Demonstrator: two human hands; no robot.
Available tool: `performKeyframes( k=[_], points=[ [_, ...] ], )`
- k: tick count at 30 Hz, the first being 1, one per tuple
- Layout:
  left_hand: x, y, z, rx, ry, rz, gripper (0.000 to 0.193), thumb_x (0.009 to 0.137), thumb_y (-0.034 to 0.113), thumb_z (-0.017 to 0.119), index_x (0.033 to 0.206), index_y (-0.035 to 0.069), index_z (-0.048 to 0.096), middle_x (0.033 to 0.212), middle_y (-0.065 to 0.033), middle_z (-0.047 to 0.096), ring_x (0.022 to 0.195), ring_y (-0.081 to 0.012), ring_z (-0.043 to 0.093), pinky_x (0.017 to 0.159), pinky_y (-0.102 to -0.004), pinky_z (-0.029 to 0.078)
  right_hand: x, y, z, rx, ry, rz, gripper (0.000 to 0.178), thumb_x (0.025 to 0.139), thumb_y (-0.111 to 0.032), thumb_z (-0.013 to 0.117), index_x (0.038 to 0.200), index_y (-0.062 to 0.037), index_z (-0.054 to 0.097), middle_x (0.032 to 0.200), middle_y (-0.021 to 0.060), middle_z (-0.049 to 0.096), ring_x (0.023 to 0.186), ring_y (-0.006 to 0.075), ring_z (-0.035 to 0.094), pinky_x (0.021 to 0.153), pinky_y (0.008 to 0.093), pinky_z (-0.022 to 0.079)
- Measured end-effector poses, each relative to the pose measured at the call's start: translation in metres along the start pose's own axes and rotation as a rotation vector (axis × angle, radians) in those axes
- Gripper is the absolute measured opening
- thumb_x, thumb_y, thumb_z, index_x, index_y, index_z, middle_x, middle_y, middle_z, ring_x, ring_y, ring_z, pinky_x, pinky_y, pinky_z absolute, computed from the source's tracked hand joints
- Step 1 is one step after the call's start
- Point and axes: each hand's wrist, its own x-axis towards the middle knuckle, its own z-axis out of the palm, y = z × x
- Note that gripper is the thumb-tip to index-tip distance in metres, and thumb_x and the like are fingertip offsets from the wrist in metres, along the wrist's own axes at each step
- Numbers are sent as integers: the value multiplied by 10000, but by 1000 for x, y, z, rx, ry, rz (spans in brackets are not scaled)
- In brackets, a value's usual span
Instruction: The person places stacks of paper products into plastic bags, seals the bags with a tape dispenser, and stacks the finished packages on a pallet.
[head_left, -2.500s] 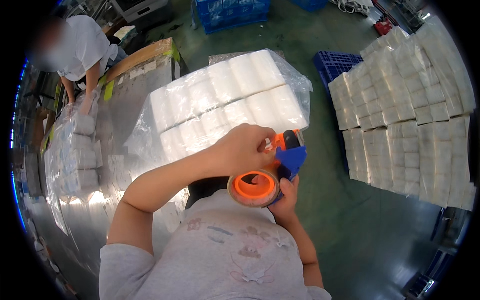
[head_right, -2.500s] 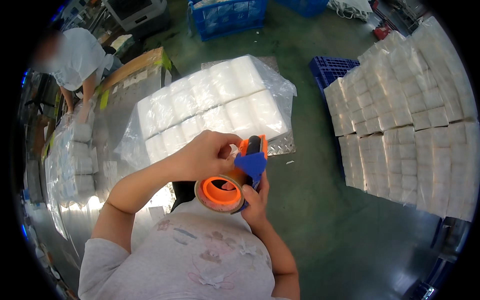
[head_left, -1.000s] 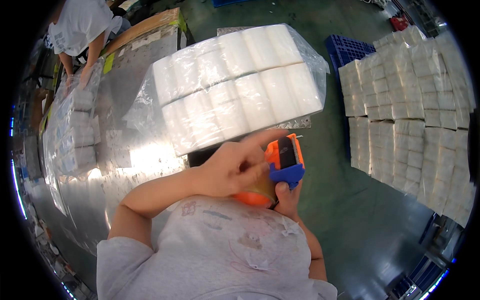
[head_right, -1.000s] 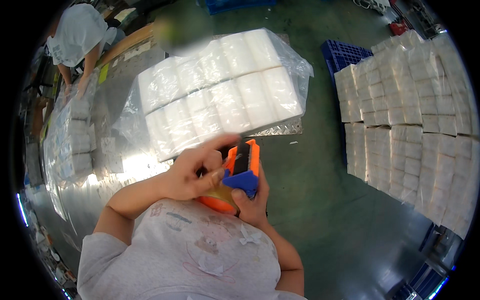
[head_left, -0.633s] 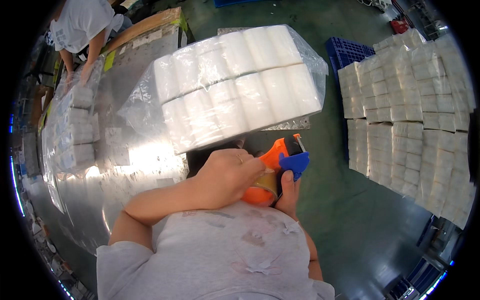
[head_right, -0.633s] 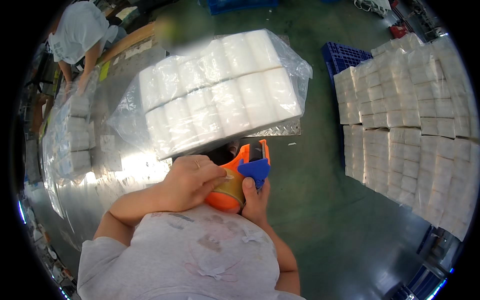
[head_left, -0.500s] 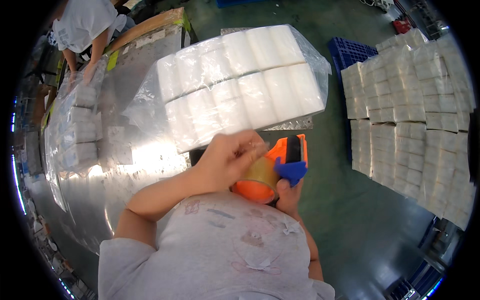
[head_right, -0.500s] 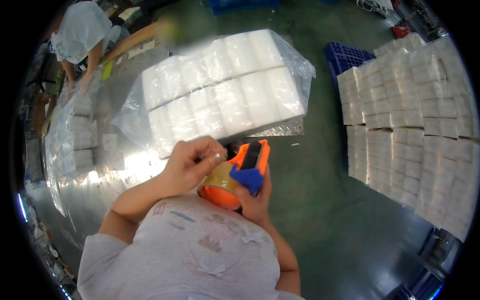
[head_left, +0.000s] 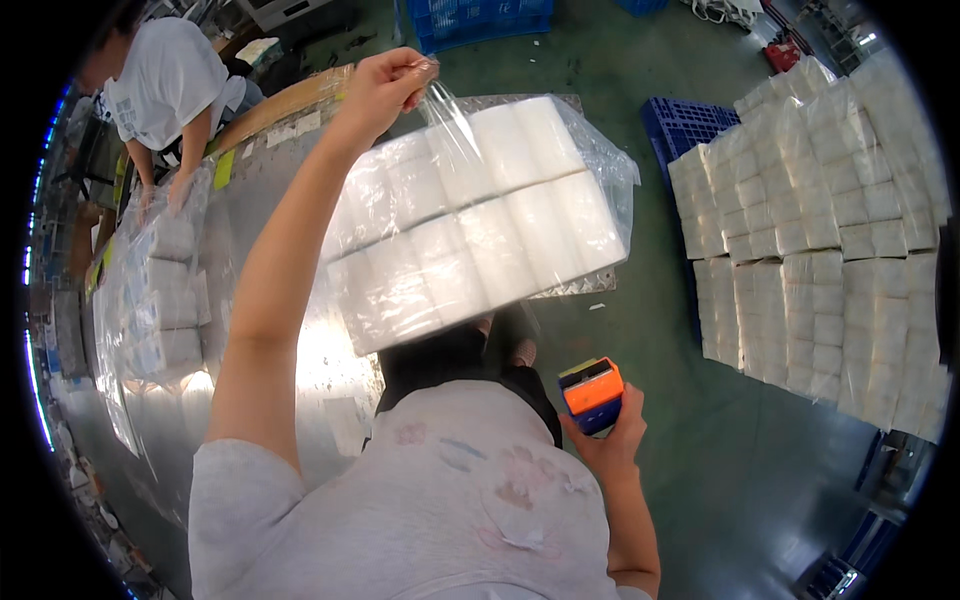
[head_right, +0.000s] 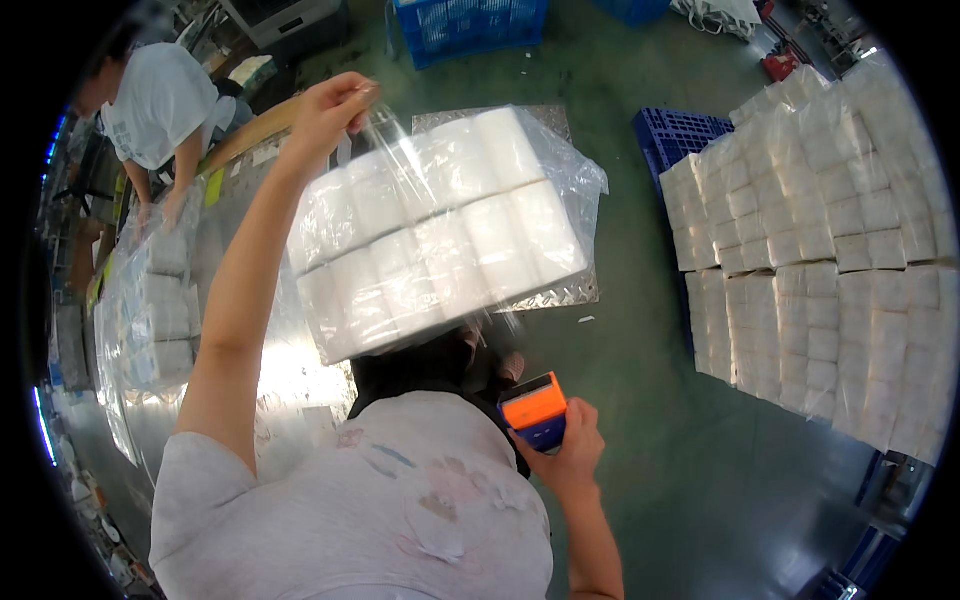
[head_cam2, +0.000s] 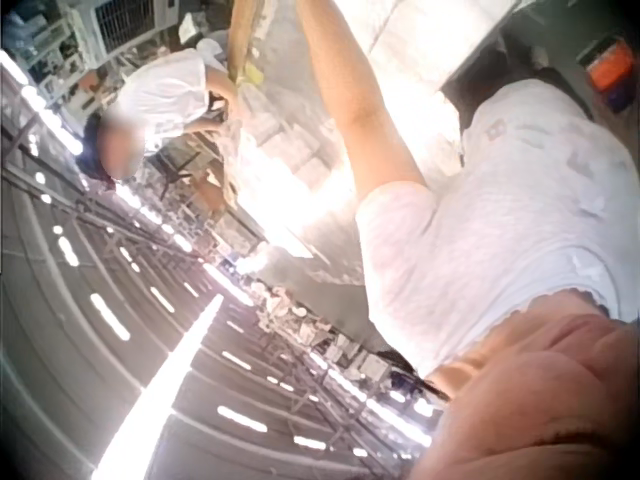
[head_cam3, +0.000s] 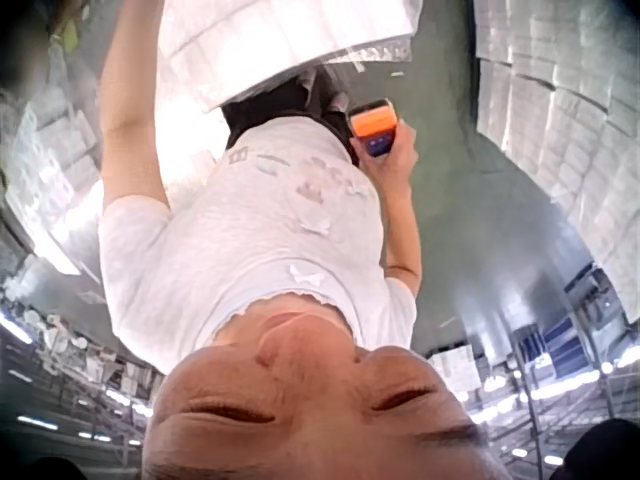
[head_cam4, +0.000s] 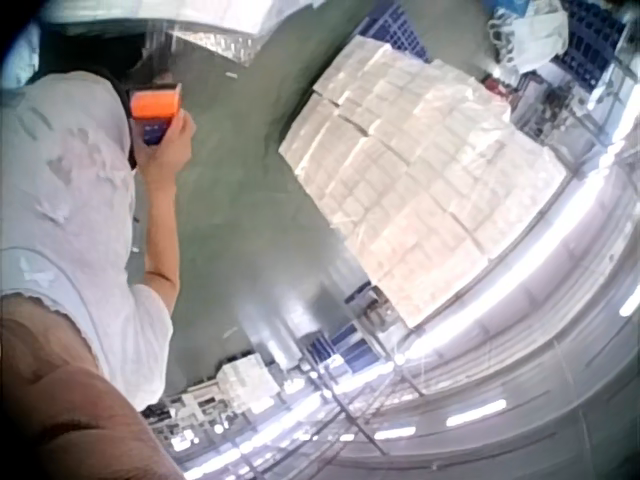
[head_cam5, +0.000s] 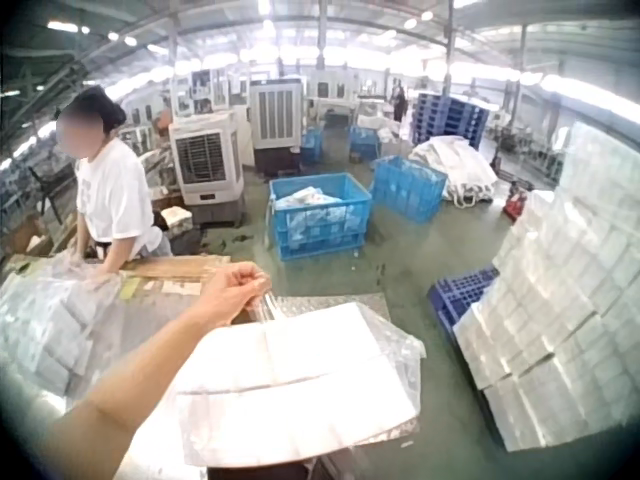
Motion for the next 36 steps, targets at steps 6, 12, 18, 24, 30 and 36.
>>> performKeyframes(
  k=[6,12,18,24,30,36],
  points=[
    [68,-78,9,106,-120,-144,162,862,173,591,789,29,604,576,20,511,507,-37,442,468,-189,345,54,-21,21,-211,32,-7,806,608,-248,801,1255,6,393,992,150,505,807,294,565,601,354,494],
    [66,-170,16,307,-537,-416,195,822,216,599,891,38,639,754,-43,608,731,-128,554,661,-273,443,83,-25,32,-291,-106,128,804,639,-270,760,1328,-79,393,964,140,507,761,293,579,572,361,497],
    [65,-168,23,795,-651,-390,262,751,238,630,931,48,644,962,-129,644,927,-237,599,795,-342,457,84,-29,39,-316,-92,186,764,640,-247,750,1320,-129,421,901,118,504,722,278,583,546,361,491],
    [63,-91,61,881,-467,-449,588,794,561,499,857,2,671,930,-190,647,892,-338,616,779,-412,471,85,-22,42,-254,-76,223,748,646,-233,749,1315,-138,428,898,120,506,727,279,581,545,365,490],
    [40,-75,83,1000,-335,-380,831,803,698,285,767,-43,658,826,-220,639,841,-358,613,791,-425,452,83,-15,40,-235,-49,191,731,661,-245,746,1308,-120,430,923,133,506,757,294,578,568,371,490],
    [34,-76,84,981,-374,-401,803,829,679,263,719,-11,659,795,-195,646,810,-335,625,744,-426,471,63,-4,46,-194,-70,186,767,673,-251,738,1318,-53,374,1082,202,457,850,360,553,675,408,486]
  ],
)
